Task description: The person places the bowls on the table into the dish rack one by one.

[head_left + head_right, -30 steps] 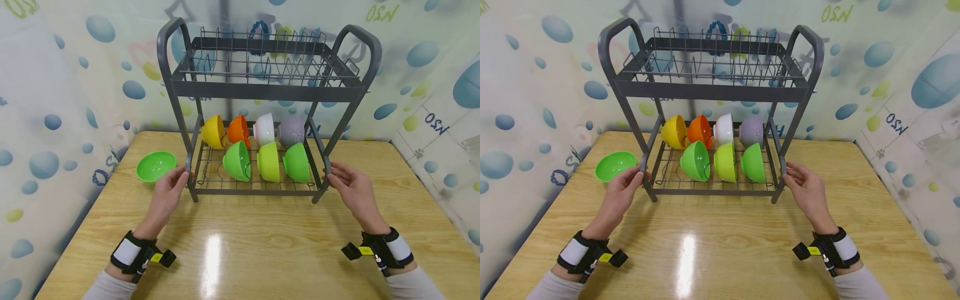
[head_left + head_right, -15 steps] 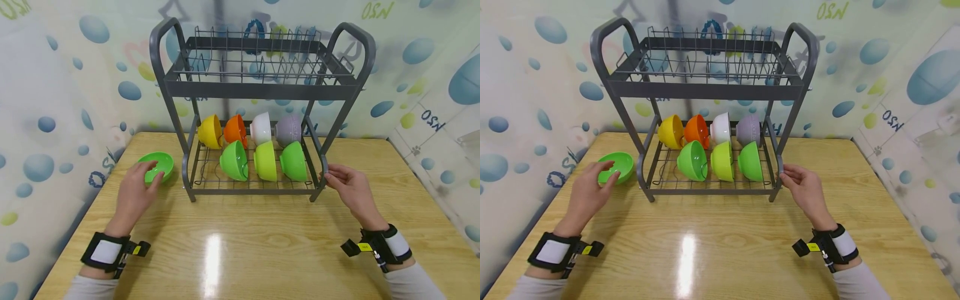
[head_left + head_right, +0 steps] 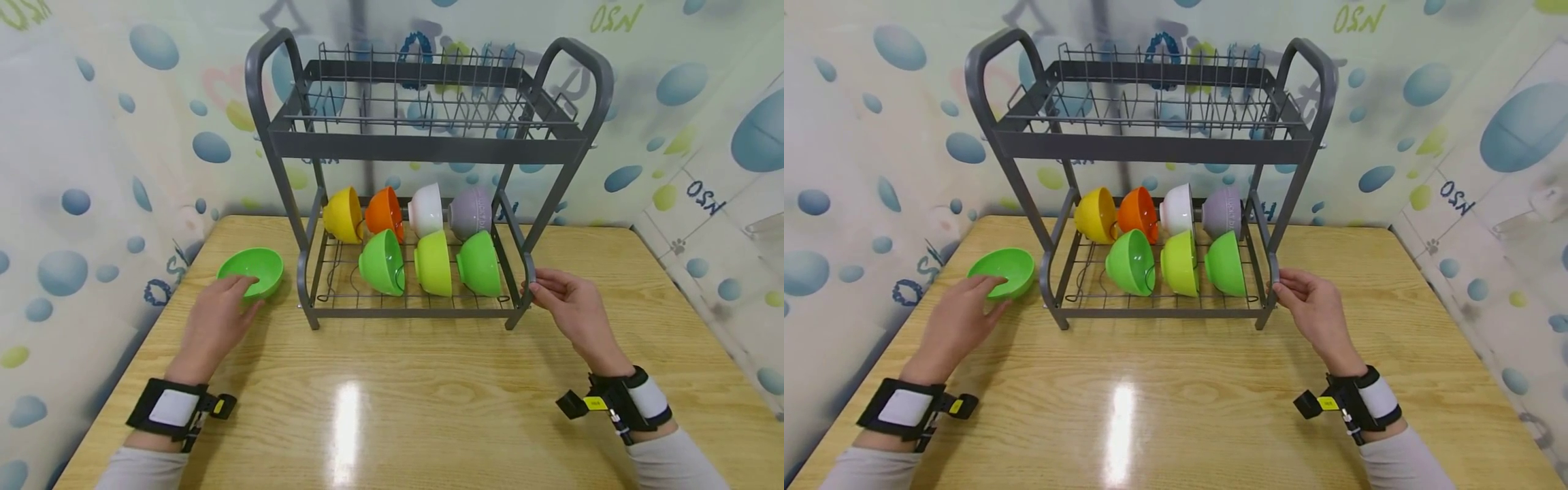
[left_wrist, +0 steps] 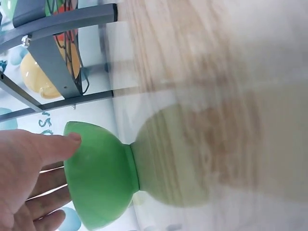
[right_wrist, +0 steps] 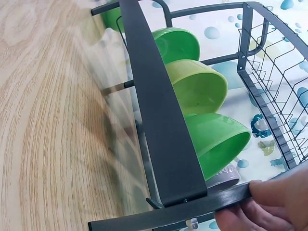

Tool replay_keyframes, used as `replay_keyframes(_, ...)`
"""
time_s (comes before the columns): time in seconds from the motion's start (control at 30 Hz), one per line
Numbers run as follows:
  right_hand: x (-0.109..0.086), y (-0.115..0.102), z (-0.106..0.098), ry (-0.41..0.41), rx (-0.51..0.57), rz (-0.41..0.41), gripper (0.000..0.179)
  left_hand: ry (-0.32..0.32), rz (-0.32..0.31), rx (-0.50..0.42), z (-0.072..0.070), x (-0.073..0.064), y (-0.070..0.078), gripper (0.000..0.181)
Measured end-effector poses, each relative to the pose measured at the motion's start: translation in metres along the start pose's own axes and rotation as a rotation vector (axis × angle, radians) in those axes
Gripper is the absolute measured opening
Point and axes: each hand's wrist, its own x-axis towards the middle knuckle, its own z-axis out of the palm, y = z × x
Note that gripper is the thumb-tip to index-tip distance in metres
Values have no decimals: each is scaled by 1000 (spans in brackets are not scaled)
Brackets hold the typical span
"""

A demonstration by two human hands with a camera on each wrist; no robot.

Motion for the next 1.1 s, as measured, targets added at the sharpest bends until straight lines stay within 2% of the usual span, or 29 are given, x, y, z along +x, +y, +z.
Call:
replay_keyframes(0.27, -1, -1, 0, 6, -10, 7, 46, -54, 9, 26, 5, 3, 1, 23)
replay_keyframes(0.4, -1, -1, -1, 2, -6, -1, 44, -60, 5, 37, 7, 5, 0, 13)
replay_keyframes(0.57, -1, 0, 0, -2, -4, -7, 44, -47, -2, 62, 4, 5, 2, 9)
replay_keyframes(0.8, -1, -1, 0, 0, -14, 1, 43, 82, -4, 52, -9, 3, 9, 19)
replay_keyframes(0.93, -2, -2, 0, 1, -12, 2, 43, 205, 15, 43, -21, 2, 16, 19)
replay_keyframes(1.1, -2, -2, 0, 1, -16, 2, 43, 367, 59, -30, -42, -2, 31, 20)
